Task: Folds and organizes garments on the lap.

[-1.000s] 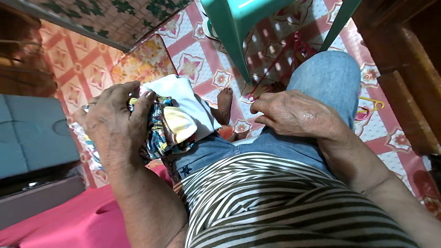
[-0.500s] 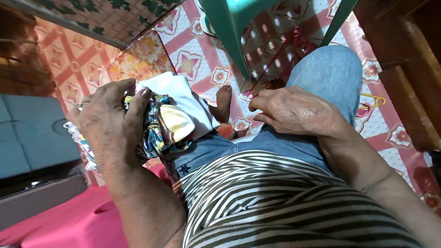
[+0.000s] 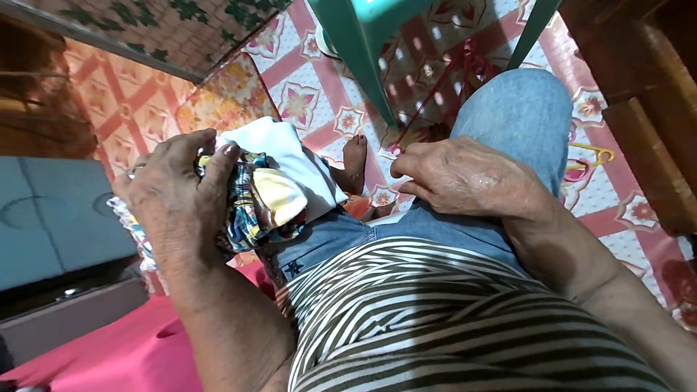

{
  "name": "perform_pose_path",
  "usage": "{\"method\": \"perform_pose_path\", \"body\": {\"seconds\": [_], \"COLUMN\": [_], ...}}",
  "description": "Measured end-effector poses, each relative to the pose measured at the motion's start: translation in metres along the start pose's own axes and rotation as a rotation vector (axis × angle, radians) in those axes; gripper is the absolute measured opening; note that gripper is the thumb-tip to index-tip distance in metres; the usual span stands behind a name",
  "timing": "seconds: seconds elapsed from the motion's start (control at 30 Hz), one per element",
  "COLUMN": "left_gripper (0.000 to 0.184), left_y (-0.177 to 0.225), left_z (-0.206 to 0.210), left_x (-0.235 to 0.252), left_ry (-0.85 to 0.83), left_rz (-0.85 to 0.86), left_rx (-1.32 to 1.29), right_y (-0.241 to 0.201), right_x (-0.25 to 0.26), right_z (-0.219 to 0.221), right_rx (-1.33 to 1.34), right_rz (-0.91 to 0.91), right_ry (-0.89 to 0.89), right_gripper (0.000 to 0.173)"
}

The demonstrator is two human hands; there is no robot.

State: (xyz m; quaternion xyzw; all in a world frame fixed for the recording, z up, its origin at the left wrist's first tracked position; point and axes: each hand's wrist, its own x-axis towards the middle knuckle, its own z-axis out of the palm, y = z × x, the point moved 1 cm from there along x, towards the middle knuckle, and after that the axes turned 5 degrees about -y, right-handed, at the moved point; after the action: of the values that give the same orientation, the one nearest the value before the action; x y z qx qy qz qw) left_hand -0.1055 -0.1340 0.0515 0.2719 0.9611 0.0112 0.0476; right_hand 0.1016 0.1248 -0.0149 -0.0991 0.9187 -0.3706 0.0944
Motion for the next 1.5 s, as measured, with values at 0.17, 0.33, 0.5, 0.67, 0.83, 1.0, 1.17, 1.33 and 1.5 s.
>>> {"method": "perform_pose_path", "body": {"seconds": [0.17,0.33,0.5,0.67,0.83,1.0,1.17,1.33,1.5], "left_gripper": [0.062,0.062,0.066,0.066,0.069,0.068,0.067,0.067,0.067], "left_y": [-0.0056,-0.0035,0.0002,-0.0025,-0.0002,-0.0009,-0.0006,-0.0031,0.0], "left_z": [0.002,0.0007,-0.0004,0.001,0.0009,0.0014,0.001,0.0013,0.0007], "left_x": [-0.0008,-0.0012,0.0007,-0.0004,0.0,-0.0006,-0.0006,-0.0011,-0.0009], "left_ry": [0.025,0.013,-0.013,-0.001,0.0,0.003,-0.001,0.001,-0.007], "left_rz": [0.032,0.018,-0.014,-0.01,-0.009,-0.011,-0.018,-0.006,-0.013], "left_rx": [-0.021,-0.017,-0.006,-0.003,0.003,-0.009,-0.005,-0.005,-0.001], "right_y": [-0.0014,-0.0011,0.0014,0.0005,0.0002,0.0018,0.0011,0.001,0.0016], "right_x": [-0.0006,-0.0011,-0.002,-0.0018,-0.0015,-0.0005,-0.0005,-0.001,-0.0004], "right_z": [0.0,-0.0004,0.0017,0.001,0.0001,0.0006,-0.0002,-0.0007,-0.0006], "right_rx": [-0.001,-0.005,-0.007,-0.009,-0.008,-0.01,-0.006,0.001,0.007], "right_rz": [0.009,0.004,-0.017,-0.009,-0.009,-0.013,-0.004,-0.003,0.0], "right_ry": [-0.008,-0.007,0.033,0.025,0.019,0.012,0.003,0.002,-0.001], "right_gripper": [0.024,0.025,0.025,0.026,0.026,0.026,0.025,0.025,0.024]}}
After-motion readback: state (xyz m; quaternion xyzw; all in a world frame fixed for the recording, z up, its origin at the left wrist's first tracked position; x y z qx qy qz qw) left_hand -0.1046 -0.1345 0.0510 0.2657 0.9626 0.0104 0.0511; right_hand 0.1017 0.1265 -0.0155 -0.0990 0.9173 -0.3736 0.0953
